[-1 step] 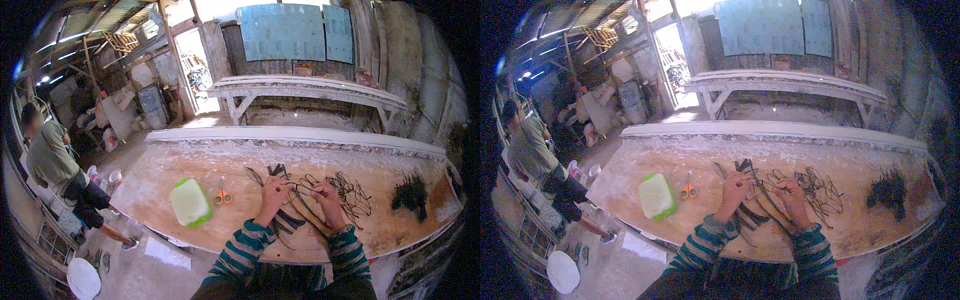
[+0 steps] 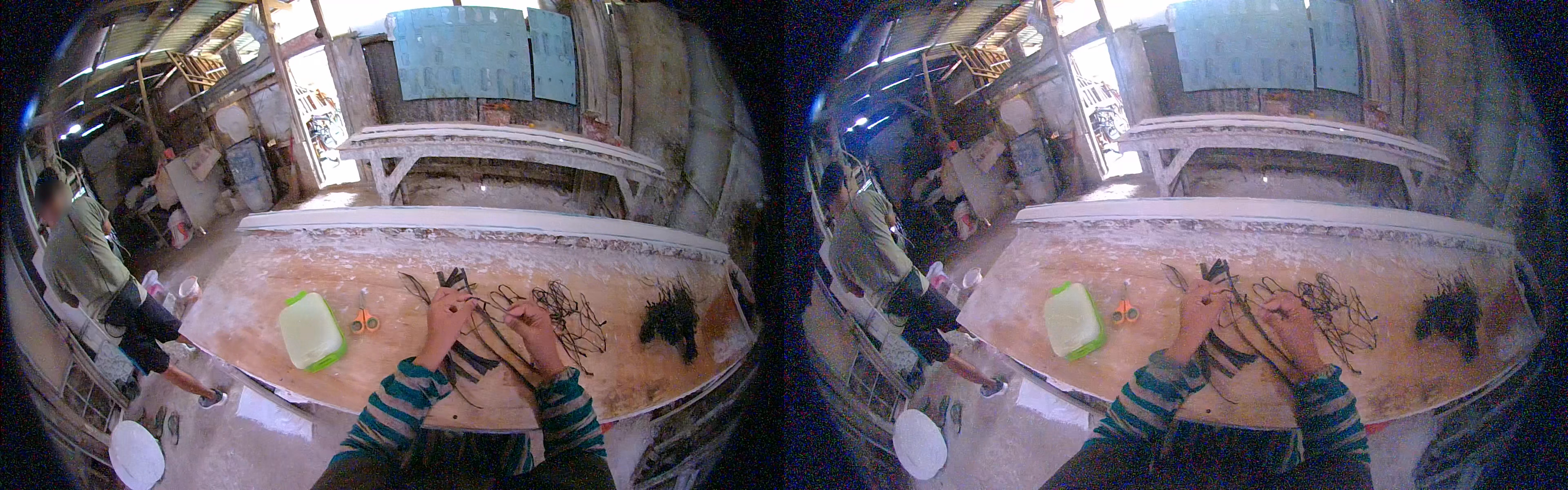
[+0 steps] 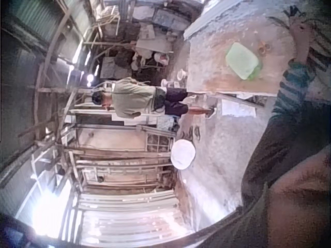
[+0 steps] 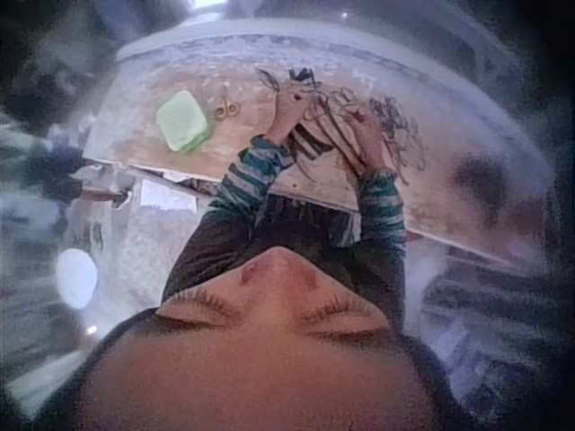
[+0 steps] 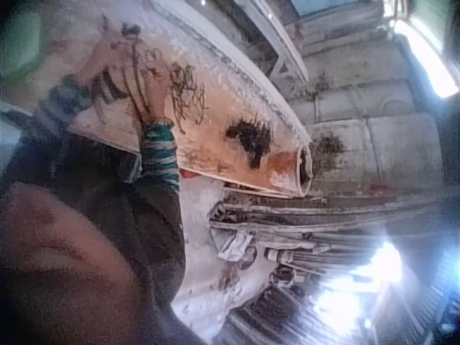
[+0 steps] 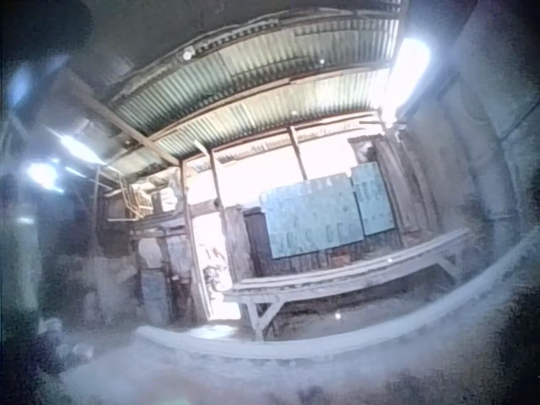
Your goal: The person sorts and organizes thin black strips on a workbench, picking them up, separating them, and placing them into piles. A coworker in the background handles a long white board, moving it across the bench.
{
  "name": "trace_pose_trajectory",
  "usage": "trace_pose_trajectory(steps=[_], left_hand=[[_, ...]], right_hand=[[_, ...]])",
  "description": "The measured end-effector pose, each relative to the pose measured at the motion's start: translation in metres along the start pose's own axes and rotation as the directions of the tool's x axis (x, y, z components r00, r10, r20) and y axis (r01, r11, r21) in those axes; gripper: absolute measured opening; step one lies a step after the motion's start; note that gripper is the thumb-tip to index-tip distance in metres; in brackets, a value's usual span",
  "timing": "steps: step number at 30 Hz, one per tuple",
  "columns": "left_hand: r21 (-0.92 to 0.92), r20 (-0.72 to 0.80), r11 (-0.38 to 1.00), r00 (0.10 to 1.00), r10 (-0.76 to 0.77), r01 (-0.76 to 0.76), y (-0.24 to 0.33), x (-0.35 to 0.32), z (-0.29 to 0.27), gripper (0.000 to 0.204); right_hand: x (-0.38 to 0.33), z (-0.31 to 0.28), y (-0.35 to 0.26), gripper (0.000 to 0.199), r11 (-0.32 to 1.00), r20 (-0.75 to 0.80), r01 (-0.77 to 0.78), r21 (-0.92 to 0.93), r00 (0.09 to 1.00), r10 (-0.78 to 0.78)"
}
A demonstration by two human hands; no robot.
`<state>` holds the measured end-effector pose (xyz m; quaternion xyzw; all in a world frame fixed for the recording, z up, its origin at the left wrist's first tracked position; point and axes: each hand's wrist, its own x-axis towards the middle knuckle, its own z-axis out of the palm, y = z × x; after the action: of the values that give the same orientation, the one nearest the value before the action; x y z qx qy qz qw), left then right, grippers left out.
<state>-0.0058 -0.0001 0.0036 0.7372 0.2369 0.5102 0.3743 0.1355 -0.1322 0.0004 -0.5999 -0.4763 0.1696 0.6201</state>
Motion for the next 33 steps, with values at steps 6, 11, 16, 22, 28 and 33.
trace_pose_trajectory(steps=[6,11,16,22,28,33], left_hand=[[-0.028,0.002,0.999,0.999,-0.032,0.032,-0.011,0.001,0.0,0.015],[0.012,-0.055,0.995,0.994,-0.098,0.098,-0.006,0.006,0.0,0.011],[-0.07,-0.04,0.997,0.999,-0.035,0.032,-0.008,0.003,0.004,0.009],[-0.106,0.023,0.989,0.994,-0.102,0.104,-0.021,-0.002,0.012,0.007],[-0.054,0.039,0.998,0.999,-0.037,0.039,-0.016,-0.004,0.014,0.009],[0.022,0.043,1.0,0.999,0.013,-0.014,-0.016,-0.006,0.015,0.011]], right_hand=[[-0.013,0.009,-0.044,0.013,0.947,0.376,-0.2,0.252,0.922,0.094],[-0.011,0.011,-0.046,0.013,0.866,0.435,-0.269,0.423,0.898,0.066],[-0.011,0.011,-0.036,0.011,0.951,0.446,-0.166,0.262,0.894,0.033],[-0.012,0.013,-0.043,0.015,0.992,0.446,-0.074,0.1,0.895,0.022],[-0.013,0.014,-0.042,0.015,0.999,0.422,0.033,0.005,0.906,-0.033],[-0.012,0.018,-0.035,0.014,0.998,0.387,0.049,0.038,0.92,-0.06]])
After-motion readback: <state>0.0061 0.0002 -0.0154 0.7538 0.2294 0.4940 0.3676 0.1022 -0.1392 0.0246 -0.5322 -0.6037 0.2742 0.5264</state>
